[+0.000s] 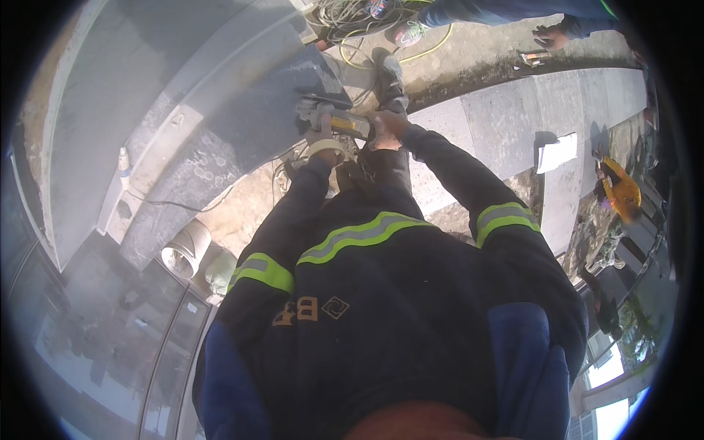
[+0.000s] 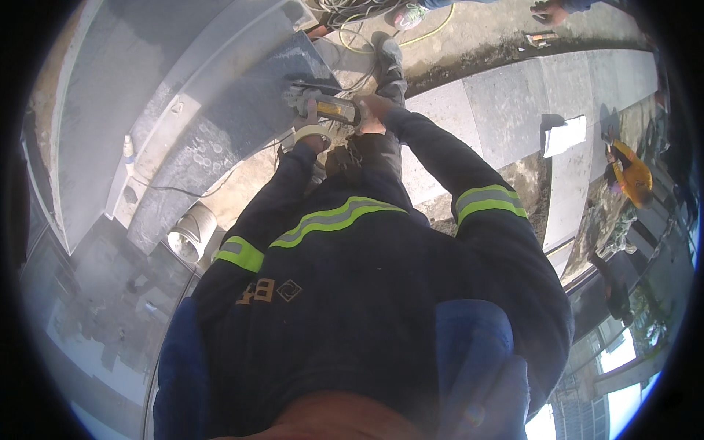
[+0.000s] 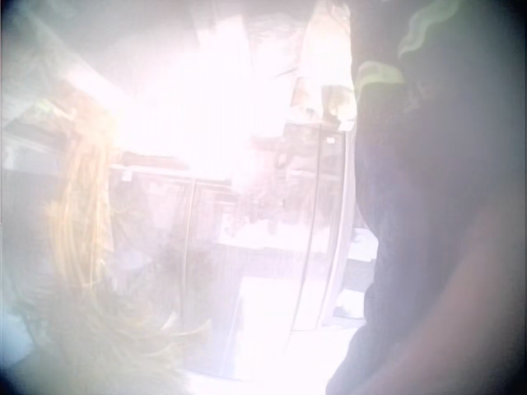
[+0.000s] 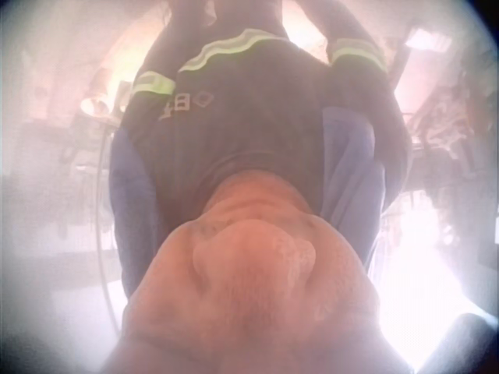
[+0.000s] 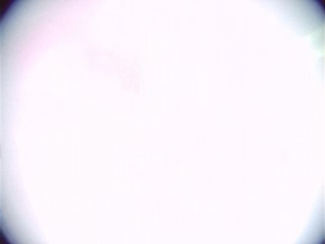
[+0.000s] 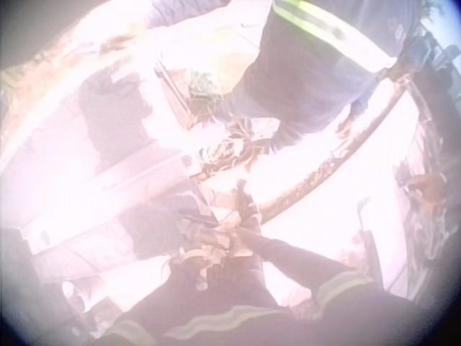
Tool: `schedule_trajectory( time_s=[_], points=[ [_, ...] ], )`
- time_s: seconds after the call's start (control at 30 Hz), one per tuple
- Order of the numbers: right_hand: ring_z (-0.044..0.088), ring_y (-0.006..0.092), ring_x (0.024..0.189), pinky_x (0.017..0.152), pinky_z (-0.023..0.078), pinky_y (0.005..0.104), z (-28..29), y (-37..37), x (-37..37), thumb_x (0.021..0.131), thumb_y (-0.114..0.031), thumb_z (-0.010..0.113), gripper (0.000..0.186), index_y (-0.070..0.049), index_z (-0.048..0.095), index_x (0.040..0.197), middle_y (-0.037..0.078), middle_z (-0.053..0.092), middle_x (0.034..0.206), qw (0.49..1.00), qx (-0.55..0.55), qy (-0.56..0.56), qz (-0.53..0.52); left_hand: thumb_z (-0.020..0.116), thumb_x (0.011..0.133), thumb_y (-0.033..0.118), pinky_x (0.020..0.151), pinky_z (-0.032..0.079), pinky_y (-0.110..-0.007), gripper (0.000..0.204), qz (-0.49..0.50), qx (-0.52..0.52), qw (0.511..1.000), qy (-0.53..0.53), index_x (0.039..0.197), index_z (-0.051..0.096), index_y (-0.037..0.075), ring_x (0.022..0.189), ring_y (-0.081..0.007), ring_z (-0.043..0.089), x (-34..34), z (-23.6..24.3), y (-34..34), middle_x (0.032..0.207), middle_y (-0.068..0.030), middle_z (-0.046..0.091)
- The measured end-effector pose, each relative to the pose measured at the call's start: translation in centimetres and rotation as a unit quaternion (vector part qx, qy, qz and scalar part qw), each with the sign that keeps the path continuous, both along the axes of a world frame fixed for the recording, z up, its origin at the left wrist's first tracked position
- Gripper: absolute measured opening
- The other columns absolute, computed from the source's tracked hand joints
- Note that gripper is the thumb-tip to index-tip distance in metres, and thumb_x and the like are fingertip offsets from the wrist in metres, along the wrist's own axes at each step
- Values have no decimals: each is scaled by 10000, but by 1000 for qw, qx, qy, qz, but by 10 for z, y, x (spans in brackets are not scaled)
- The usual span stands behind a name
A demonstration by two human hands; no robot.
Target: The person uses an angle grinder to cut and shape large stone slabs on a construction site. They reposition the slabs and continue cutting along marked lines while other workers are visible nearby.
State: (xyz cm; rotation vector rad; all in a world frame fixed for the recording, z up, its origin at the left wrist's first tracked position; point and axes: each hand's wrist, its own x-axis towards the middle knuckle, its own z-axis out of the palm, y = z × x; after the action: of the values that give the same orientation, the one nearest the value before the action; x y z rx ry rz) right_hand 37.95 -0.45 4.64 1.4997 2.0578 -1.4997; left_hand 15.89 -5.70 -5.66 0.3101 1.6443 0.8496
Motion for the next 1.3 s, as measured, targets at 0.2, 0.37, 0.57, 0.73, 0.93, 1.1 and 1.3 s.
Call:
schedule_trajectory(
  time_s=[0.2,0.37,0.57,0.73,0.93,1.1,1.3],
  points=[
    [696,427,1018,851,550,478,4,-6,11,655,-318,815,663,4,592,1191,256,715,1048,1000,-1,21,-4,705,975,439,806,553,-387,562,-13,35,996,-86,1255,592,-35,941,-234,669,7,5,-6,1120,-137,700],
    [698,422,998,844,546,473,-11,-2,1,650,-292,806,706,16,575,1242,266,712,1049,1000,23,14,12,696,982,459,780,557,-406,558,-32,19,999,13,1245,608,-26,895,-216,671,5,26,7,1085,-117,718],
    [692,437,995,836,543,482,-5,-14,16,648,-292,803,692,13,576,1227,269,709,1036,1000,17,24,-6,701,981,448,787,557,-383,562,17,15,998,-64,1240,597,-40,907,-218,669,24,53,3,1153,-112,693],
    [692,439,995,834,544,478,0,-13,22,640,-289,808,700,17,574,1224,263,711,1031,999,23,35,-5,698,986,436,803,569,-386,533,-13,46,997,-54,1223,613,-33,950,-228,686,31,63,1,1131,-118,698],
    [703,411,965,810,548,459,-18,-9,12,640,-305,810,699,13,578,1218,244,717,995,999,20,43,-4,691,973,507,762,544,-381,584,-43,51,998,8,1176,648,-40,910,-225,665,15,43,4,1045,-143,716],
    [707,397,957,803,548,456,-20,-5,8,643,-298,801,680,-21,584,1226,239,717,981,999,17,33,4,679,979,516,709,544,-408,596,-15,-2,999,36,1205,637,-34,898,-233,664,13,40,10,1064,-152,715],
    [695,421,933,798,543,469,5,-12,20,651,-284,796,640,-28,580,1197,236,706,964,999,4,36,-7,677,979,513,721,581,-422,604,-32,35,999,-16,1236,614,-31,946,-249,699,22,21,-10,1097,-157,712]
  ],
)
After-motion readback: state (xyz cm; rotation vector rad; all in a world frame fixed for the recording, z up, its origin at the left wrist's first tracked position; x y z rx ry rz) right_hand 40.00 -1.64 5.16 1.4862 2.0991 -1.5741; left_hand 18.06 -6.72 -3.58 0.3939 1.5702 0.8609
